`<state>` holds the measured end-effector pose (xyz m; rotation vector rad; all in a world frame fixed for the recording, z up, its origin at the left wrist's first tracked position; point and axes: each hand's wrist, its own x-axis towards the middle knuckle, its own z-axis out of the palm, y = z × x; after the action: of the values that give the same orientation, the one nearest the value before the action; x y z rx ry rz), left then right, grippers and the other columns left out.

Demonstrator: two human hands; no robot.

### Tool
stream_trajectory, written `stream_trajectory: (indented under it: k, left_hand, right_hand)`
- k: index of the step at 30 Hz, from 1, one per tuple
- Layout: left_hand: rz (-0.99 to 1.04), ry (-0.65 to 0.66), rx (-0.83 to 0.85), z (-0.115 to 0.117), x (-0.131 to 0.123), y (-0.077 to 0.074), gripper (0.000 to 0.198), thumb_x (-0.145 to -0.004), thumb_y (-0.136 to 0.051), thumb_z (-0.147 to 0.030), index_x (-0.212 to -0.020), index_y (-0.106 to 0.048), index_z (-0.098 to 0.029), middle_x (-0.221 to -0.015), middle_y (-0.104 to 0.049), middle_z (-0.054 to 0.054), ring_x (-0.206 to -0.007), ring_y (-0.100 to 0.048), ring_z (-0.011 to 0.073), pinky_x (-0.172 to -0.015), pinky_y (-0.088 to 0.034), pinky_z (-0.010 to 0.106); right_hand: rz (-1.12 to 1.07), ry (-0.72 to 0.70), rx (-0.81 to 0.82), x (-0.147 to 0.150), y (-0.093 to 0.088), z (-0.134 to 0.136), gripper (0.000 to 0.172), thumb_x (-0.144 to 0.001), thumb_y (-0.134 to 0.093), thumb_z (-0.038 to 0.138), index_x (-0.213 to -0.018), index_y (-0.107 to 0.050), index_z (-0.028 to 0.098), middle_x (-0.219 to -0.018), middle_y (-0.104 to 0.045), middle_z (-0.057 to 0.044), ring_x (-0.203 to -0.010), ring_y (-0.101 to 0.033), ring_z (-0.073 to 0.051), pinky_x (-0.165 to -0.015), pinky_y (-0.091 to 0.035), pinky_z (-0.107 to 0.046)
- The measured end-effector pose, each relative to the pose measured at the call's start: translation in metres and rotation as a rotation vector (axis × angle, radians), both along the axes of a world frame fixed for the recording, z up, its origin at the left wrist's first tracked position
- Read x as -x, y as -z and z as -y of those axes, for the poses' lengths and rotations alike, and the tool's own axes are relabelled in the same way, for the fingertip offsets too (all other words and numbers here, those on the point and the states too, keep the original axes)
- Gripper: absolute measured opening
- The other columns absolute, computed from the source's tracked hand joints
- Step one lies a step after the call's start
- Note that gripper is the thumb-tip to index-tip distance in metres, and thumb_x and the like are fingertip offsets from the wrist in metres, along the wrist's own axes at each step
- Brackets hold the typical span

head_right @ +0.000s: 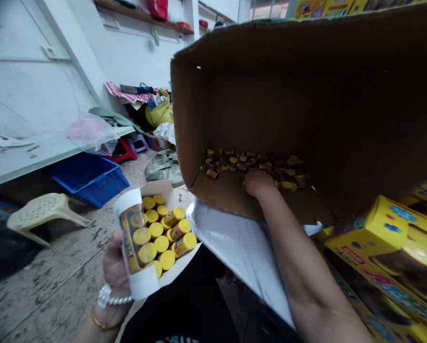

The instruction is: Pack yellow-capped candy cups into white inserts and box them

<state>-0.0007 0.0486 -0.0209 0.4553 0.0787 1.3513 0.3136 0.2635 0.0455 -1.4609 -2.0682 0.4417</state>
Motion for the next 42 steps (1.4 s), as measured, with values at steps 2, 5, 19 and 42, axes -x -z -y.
stream_trajectory:
  k: [2,5,19,42]
  left_hand:
    - [-0.028,-0.01,0.005,0.0,-0.005,-0.001,0.035,-0.095,-0.047,-0.039,-0.115,-0.071,-0.024,-0.12,-0.075,0.006,-0.117,-0.067,0.0282,-0.112,-0.044,0.05]
    - [-0.042,0.0,0.005,0.0,-0.013,-0.001,0.034,-0.095,-0.049,-0.042,-0.115,-0.071,-0.026,-0.117,-0.076,0.006,-0.124,-0.063,0.0291,-0.113,-0.042,0.051]
    - [0.037,0.121,-0.029,0.001,-0.022,-0.003,0.041,-0.097,-0.043,-0.046,-0.125,-0.068,-0.028,-0.126,-0.073,0.006,-0.129,-0.059,0.0281,-0.118,-0.034,0.05]
    - [0.086,0.087,0.054,-0.006,-0.035,0.001,0.051,-0.095,-0.044,-0.054,-0.13,-0.064,-0.023,-0.137,-0.066,0.008,-0.138,-0.05,0.0284,-0.122,-0.025,0.05]
  right_hand:
    - [0.031,-0.016,0.014,0.009,-0.002,0.004,0.027,-0.063,-0.082,0.018,-0.052,-0.057,0.019,-0.063,-0.063,-0.009,-0.077,-0.063,-0.024,-0.07,-0.045,-0.034]
    - [0.031,-0.093,-0.04,0.036,-0.016,0.025,0.014,-0.069,-0.076,0.025,-0.081,-0.073,0.019,-0.081,-0.069,-0.006,-0.08,-0.064,-0.022,-0.074,-0.046,-0.033]
    - [-0.032,-0.319,-0.053,0.074,-0.036,0.063,0.037,-0.09,-0.065,0.048,-0.115,-0.069,0.022,-0.101,-0.072,-0.004,-0.083,-0.065,-0.016,-0.073,-0.048,-0.026]
    - [-0.226,-0.462,0.111,0.073,-0.028,0.064,0.045,-0.087,-0.068,0.031,-0.13,-0.061,0.019,-0.111,-0.071,-0.005,-0.09,-0.067,-0.016,-0.078,-0.053,-0.026]
